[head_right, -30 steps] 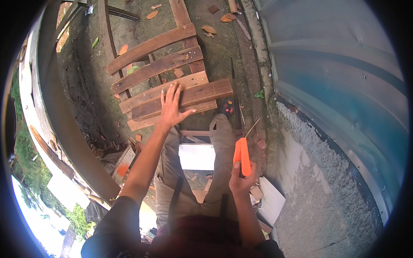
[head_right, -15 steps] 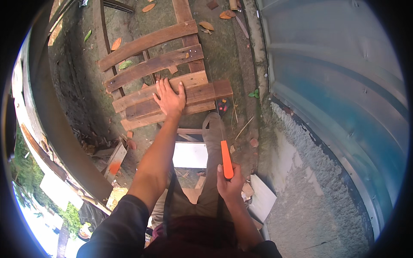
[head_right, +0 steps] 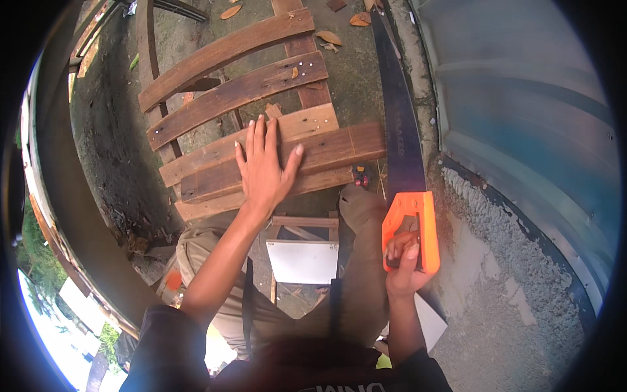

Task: The person positions a wooden pallet, then uses a hand saw to cut a plank on the pallet. The person also uses a hammer to strike a separate wooden beam. The person continues sawing the pallet plank while sitting on the ground.

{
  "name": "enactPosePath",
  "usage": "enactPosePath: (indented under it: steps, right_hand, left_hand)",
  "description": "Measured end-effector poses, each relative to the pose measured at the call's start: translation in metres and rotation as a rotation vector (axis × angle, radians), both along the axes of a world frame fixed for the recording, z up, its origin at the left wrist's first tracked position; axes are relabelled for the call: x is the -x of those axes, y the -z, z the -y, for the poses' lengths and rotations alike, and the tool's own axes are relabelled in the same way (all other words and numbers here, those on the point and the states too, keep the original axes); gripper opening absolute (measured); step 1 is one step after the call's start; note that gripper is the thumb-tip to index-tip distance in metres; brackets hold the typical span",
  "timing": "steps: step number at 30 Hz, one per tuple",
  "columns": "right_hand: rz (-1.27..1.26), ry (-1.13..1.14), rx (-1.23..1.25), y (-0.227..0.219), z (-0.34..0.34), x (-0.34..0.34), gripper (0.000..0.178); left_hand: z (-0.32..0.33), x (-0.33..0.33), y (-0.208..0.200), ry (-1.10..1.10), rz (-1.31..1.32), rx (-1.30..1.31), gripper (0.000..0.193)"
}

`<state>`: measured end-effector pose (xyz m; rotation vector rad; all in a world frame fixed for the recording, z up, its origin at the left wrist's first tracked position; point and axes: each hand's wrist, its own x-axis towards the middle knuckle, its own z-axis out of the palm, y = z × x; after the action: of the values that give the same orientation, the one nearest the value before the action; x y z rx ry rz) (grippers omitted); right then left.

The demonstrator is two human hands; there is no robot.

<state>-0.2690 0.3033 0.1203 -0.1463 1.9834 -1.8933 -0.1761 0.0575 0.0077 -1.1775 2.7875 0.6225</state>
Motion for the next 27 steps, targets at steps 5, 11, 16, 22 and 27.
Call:
enactPosePath:
  steps: [5, 11, 16, 22, 27]
  right_hand:
    - [-0.210, 0.019, 0.042, 0.052, 0.040, 0.046, 0.021]
    - [-0.477, 0.030, -0.131, 0.117, 0.052, 0.095, 0.027]
    - [-0.479, -0.019, -0.103, 0.128, 0.056, 0.099, 0.036]
    - [-0.456, 0.049, 0.069, 0.100, 0.036, 0.052, 0.025]
    - [-0.481, -0.042, 0.340, 0.088, 0.007, -0.017, 0.019]
  left_hand:
    - [0.007, -0.016, 0.004, 0.328, -0.149, -0.016, 0.080]
    - [0.006, -0.022, 0.007, 0.378, -0.231, 0.034, 0.079]
    - [0.006, -0.017, -0.002, 0.459, -0.299, 0.065, 0.075]
    - [0.036, -0.032, -0.001, 0.541, -0.324, 0.179, 0.079]
    - [0.052, -0.056, -0.012, 0.604, -0.292, 0.061, 0.084]
